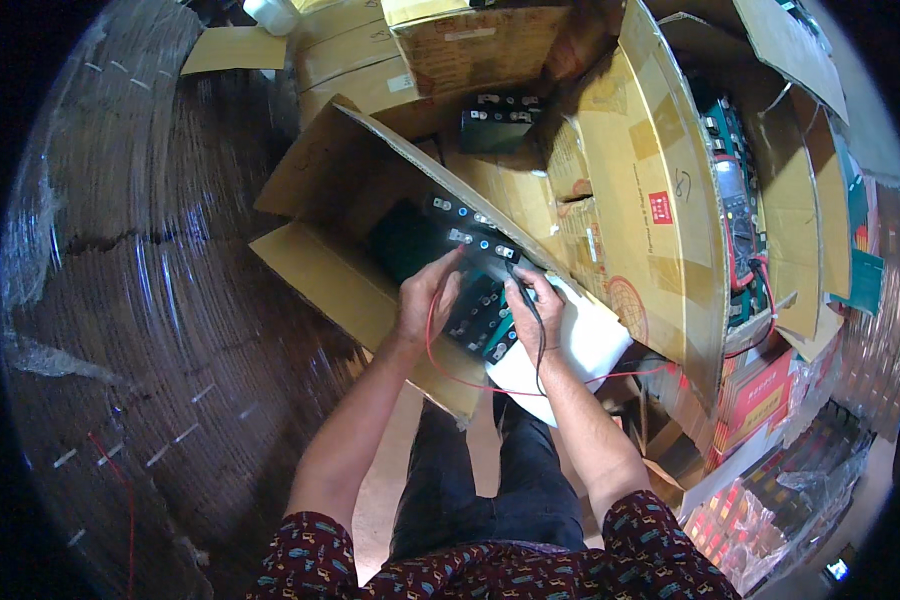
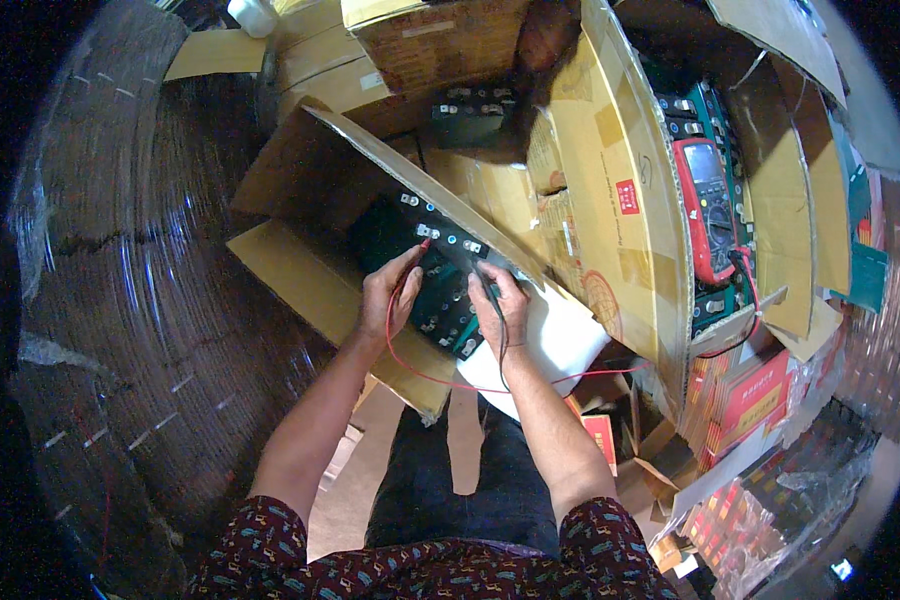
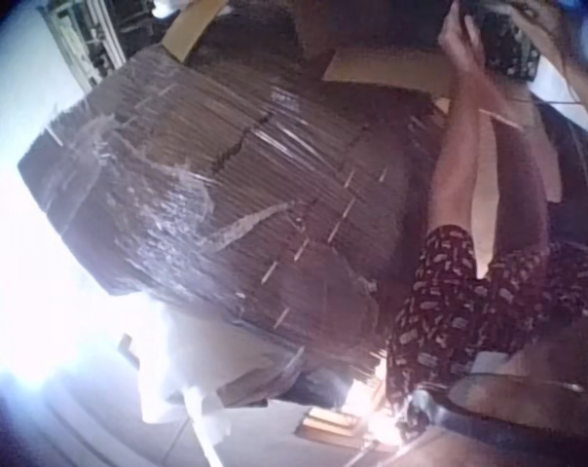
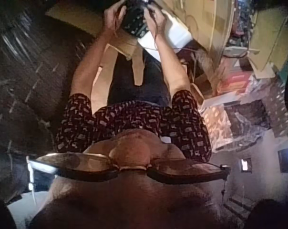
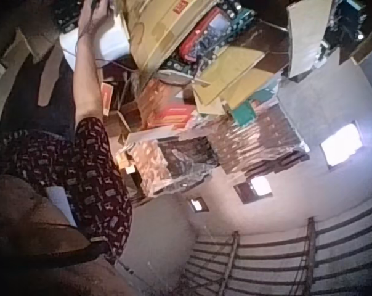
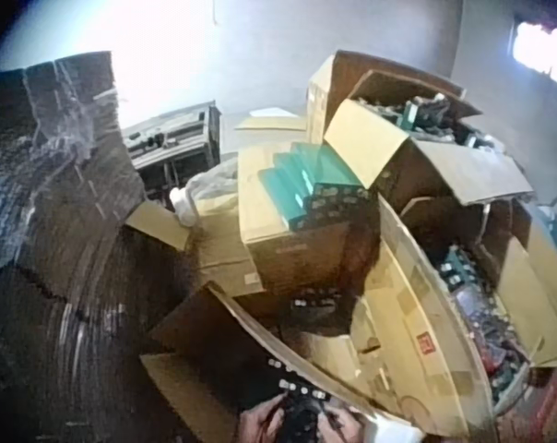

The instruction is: The person tests multiple small electronic modules using a multimeter. They connect the multimeter probes to terminals on each module, observe the readings, and then place the tested modules into a separate box. The process is repeated for several modules.

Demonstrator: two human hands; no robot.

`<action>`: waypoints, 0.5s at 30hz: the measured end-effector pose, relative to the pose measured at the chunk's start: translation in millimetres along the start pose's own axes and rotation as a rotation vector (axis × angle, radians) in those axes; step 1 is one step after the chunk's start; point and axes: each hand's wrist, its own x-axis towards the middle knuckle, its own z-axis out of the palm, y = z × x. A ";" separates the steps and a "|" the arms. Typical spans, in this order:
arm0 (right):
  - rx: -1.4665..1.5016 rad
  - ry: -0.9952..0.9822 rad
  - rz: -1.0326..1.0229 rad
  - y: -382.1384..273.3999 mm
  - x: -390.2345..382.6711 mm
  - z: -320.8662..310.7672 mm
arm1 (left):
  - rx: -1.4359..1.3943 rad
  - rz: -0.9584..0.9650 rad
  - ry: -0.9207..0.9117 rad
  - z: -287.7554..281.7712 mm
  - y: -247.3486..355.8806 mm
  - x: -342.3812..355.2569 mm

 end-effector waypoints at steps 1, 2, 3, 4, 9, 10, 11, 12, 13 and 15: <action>-0.006 0.001 -0.008 0.2 -0.3 0.0 | -0.067 -0.012 -0.011 0.8 -6.4 -0.8; -0.014 -0.002 -0.028 0.5 0.1 0.5 | -0.134 -0.024 -0.022 2.7 -15.3 -1.7; -0.026 -0.001 -0.047 3.9 1.3 -0.2 | -0.204 -0.035 -0.037 5.0 -13.9 0.3; -0.038 0.000 -0.066 7.1 2.1 -1.1 | -0.151 -0.004 -0.023 7.4 -12.1 1.0; -0.021 0.000 -0.042 7.6 2.8 3.9 | -0.834 -0.300 -0.141 0.5 -22.0 1.2; -0.024 -0.001 -0.049 7.3 3.0 3.7 | -0.739 -0.302 -0.127 2.6 -20.5 1.1; -0.031 0.003 -0.044 6.9 3.1 4.0 | -0.645 -0.303 -0.113 4.4 -19.0 0.5; -0.021 -0.001 -0.039 9.1 3.6 4.3 | -0.551 -0.302 -0.100 6.5 -13.2 1.6; -0.023 0.005 -0.041 11.3 3.6 3.7 | -0.583 -0.330 -0.112 7.4 -7.5 2.5; -0.014 0.008 -0.026 11.1 2.4 4.1 | -0.641 -0.388 -0.130 5.4 -0.5 2.7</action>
